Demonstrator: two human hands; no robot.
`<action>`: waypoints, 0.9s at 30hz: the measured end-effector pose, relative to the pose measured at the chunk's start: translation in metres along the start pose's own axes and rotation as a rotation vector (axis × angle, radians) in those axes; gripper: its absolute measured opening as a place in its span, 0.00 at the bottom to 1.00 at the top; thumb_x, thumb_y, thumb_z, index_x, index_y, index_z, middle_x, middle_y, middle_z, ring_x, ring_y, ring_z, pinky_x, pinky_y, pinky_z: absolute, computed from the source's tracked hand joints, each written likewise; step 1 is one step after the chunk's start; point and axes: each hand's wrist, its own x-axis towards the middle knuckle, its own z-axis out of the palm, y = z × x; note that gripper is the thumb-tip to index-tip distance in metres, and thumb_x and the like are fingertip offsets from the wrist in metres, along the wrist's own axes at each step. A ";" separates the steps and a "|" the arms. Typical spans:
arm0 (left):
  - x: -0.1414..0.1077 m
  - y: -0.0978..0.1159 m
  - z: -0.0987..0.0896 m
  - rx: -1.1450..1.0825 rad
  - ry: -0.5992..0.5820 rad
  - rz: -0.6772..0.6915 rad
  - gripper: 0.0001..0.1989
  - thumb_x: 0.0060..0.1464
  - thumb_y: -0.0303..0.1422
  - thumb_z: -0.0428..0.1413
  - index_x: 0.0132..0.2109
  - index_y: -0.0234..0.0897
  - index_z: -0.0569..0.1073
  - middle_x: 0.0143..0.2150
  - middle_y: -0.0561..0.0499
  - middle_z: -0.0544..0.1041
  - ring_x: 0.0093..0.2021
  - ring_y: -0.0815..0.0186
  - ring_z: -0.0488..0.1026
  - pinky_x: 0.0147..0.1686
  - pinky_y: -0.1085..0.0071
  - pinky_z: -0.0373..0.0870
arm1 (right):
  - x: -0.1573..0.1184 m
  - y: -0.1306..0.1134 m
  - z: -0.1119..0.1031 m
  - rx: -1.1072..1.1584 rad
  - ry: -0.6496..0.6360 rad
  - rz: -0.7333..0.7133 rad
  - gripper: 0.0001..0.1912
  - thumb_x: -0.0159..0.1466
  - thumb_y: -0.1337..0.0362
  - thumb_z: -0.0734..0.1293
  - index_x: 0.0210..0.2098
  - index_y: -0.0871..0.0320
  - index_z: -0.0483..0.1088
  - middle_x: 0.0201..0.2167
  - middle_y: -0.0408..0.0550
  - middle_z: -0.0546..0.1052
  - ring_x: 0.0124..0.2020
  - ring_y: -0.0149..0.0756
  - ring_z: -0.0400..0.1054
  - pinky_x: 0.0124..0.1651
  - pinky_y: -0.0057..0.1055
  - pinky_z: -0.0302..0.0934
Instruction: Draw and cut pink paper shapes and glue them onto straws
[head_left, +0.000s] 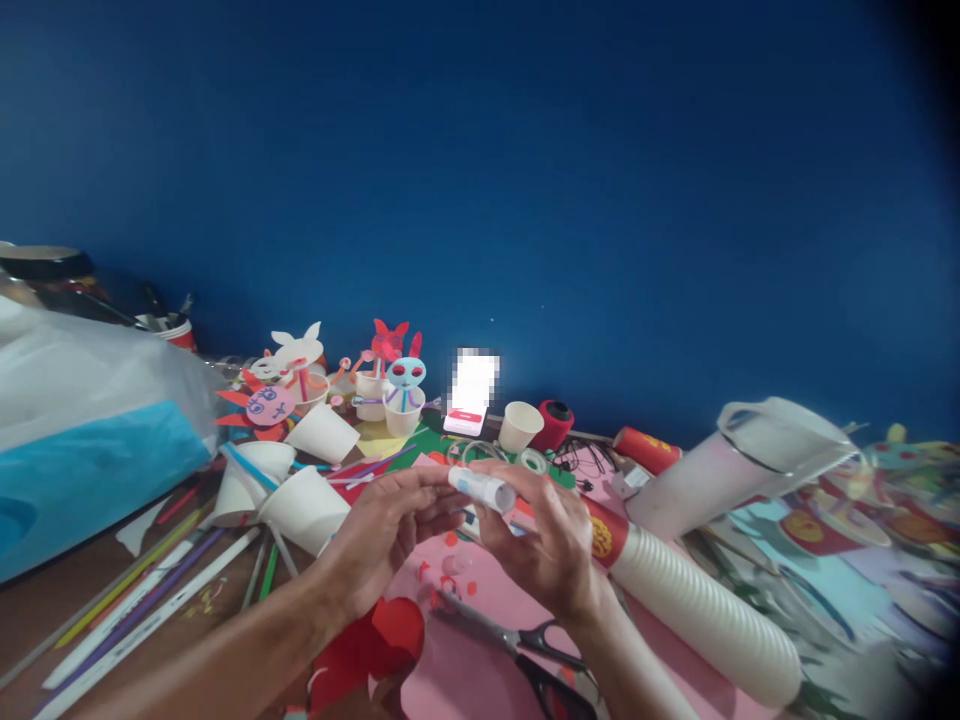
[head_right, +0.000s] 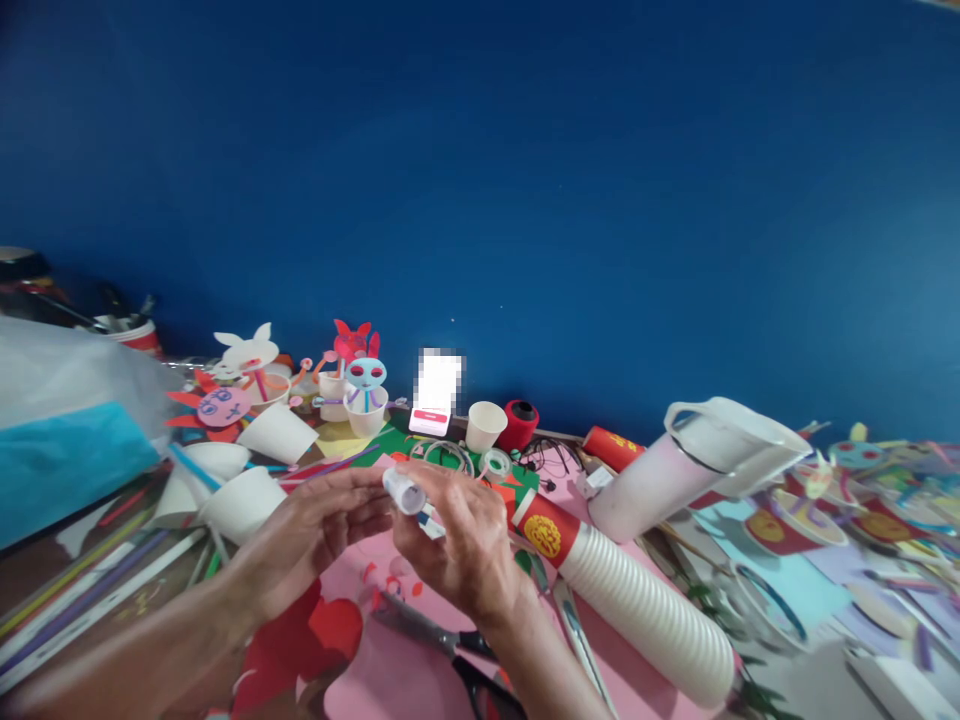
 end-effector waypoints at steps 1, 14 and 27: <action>0.000 0.000 -0.001 0.003 0.003 0.002 0.09 0.49 0.24 0.53 0.38 0.31 0.76 0.39 0.43 0.79 0.41 0.61 0.75 0.47 0.66 0.67 | 0.001 0.000 -0.001 -0.003 -0.004 -0.001 0.18 0.58 0.71 0.64 0.48 0.55 0.63 0.41 0.48 0.77 0.40 0.36 0.73 0.41 0.32 0.69; 0.002 0.005 0.002 0.070 0.014 -0.011 0.10 0.48 0.25 0.55 0.40 0.30 0.75 0.39 0.42 0.79 0.41 0.63 0.75 0.47 0.66 0.67 | 0.003 0.003 -0.003 -0.051 0.035 -0.036 0.18 0.58 0.71 0.64 0.47 0.55 0.63 0.40 0.47 0.78 0.39 0.36 0.74 0.40 0.31 0.69; 0.004 0.003 0.001 0.051 0.037 -0.015 0.07 0.46 0.25 0.57 0.35 0.32 0.76 0.34 0.46 0.79 0.37 0.65 0.75 0.43 0.69 0.68 | 0.001 0.002 0.001 0.010 -0.008 -0.038 0.19 0.57 0.72 0.65 0.48 0.55 0.62 0.40 0.47 0.77 0.39 0.35 0.73 0.40 0.30 0.69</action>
